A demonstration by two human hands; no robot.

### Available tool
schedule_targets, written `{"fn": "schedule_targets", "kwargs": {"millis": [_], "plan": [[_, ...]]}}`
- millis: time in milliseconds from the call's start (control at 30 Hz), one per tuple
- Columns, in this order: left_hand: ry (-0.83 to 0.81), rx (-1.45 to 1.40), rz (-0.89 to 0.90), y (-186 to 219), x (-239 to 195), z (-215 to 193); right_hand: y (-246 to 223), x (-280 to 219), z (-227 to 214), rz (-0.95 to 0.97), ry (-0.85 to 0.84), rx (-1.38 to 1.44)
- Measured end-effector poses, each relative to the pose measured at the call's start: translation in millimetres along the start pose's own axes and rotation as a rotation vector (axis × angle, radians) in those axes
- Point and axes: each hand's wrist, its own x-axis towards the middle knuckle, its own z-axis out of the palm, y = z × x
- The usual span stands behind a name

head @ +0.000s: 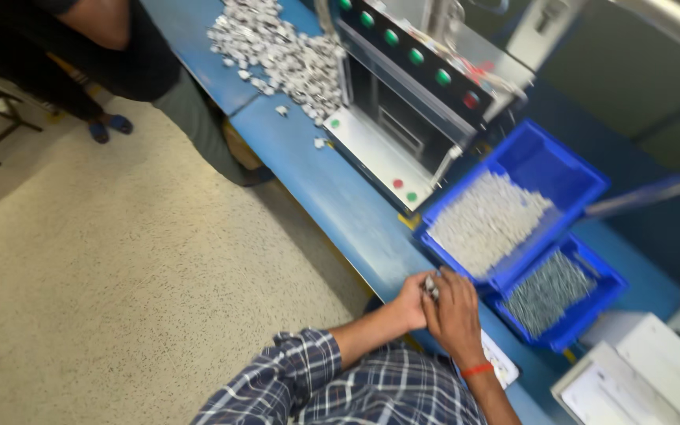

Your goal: The person assembles small electrical components by hand. They pick white plastic pieces and metal pins from blue bins, insert them into a white rectangular housing, and place the completed units on the table. The process is repeated multiple times.

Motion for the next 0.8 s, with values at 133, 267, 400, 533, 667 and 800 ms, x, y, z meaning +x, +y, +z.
{"fn": "schedule_targets", "kwargs": {"millis": [133,267,400,533,667,800], "plan": [[0.119,-0.025,0.052,30.0,6.8,-25.3,-4.8,9.7,10.7,0.006,-0.102,0.02],[0.168,-0.289,0.163,85.3,3.3,-40.7,2.8,5.4,21.8,0.04,-0.061,0.093],[0.193,-0.552,0.43,208.2,-6.1,-34.0,29.9,-21.9,34.2,0.308,-0.131,0.153],[0.138,-0.352,0.686,372.9,-20.6,13.1,73.0,-37.8,54.5,0.572,-0.283,-0.041],[0.039,-0.18,0.98,512.6,-35.2,98.4,95.5,-46.2,64.7,0.712,-0.443,-0.203],[0.276,0.034,0.943,586.8,-47.0,153.6,89.7,-55.7,65.5,0.782,-0.522,-0.276]]}}
